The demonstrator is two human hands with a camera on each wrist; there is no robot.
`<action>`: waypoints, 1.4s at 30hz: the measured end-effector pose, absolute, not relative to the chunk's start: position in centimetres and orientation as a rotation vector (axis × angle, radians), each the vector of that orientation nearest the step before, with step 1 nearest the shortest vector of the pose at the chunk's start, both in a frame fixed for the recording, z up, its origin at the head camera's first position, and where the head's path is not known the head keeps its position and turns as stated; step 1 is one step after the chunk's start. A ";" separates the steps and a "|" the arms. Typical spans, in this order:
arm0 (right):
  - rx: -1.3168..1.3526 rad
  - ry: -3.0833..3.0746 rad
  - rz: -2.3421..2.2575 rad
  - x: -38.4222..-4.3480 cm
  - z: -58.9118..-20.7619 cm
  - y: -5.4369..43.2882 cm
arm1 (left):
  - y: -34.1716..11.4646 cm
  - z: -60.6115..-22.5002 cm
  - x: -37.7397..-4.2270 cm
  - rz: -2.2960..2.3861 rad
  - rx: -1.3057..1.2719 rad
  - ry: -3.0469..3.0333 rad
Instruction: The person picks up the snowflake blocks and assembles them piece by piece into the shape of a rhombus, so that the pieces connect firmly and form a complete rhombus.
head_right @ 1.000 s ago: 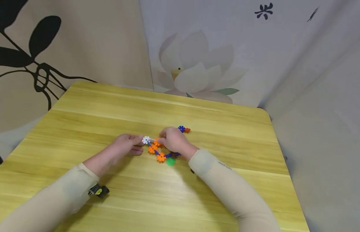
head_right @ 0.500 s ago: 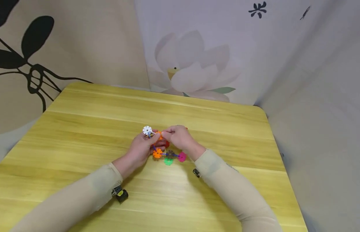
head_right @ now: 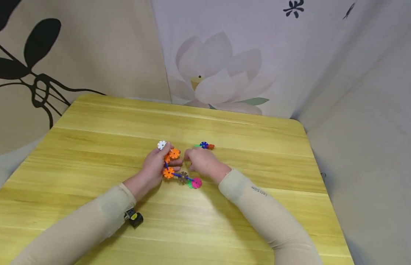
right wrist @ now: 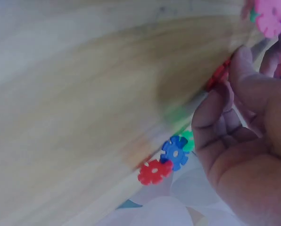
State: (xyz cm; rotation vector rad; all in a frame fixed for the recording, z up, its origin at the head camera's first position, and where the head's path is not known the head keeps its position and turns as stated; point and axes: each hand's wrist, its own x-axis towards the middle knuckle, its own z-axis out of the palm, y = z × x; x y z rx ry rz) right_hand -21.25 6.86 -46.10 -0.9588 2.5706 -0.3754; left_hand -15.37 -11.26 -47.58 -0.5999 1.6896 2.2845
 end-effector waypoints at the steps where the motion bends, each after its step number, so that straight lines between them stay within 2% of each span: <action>1: -0.937 2.577 -0.364 -21.2 -46.2 7.0 | -11.3 -47.6 -15.5 2.292 -0.607 1.673; 11: -0.732 2.623 -0.486 -20.2 -46.8 9.2 | -11.8 -48.0 -17.1 2.392 -0.603 1.504; 19: -0.854 2.555 -0.455 -20.6 -46.3 11.1 | -12.0 -47.8 -17.2 2.365 -0.587 1.492; 24: -0.798 2.550 -0.435 -20.7 -46.0 11.4 | -11.8 -47.8 -17.3 2.379 -0.593 1.478; 33: -0.408 2.514 -1.210 -19.4 -45.5 9.3 | -11.5 -47.7 -17.6 2.408 -0.596 1.470; 42: -0.266 2.540 -1.405 -18.6 -46.2 6.9 | -11.3 -47.9 -17.8 2.426 -0.588 1.448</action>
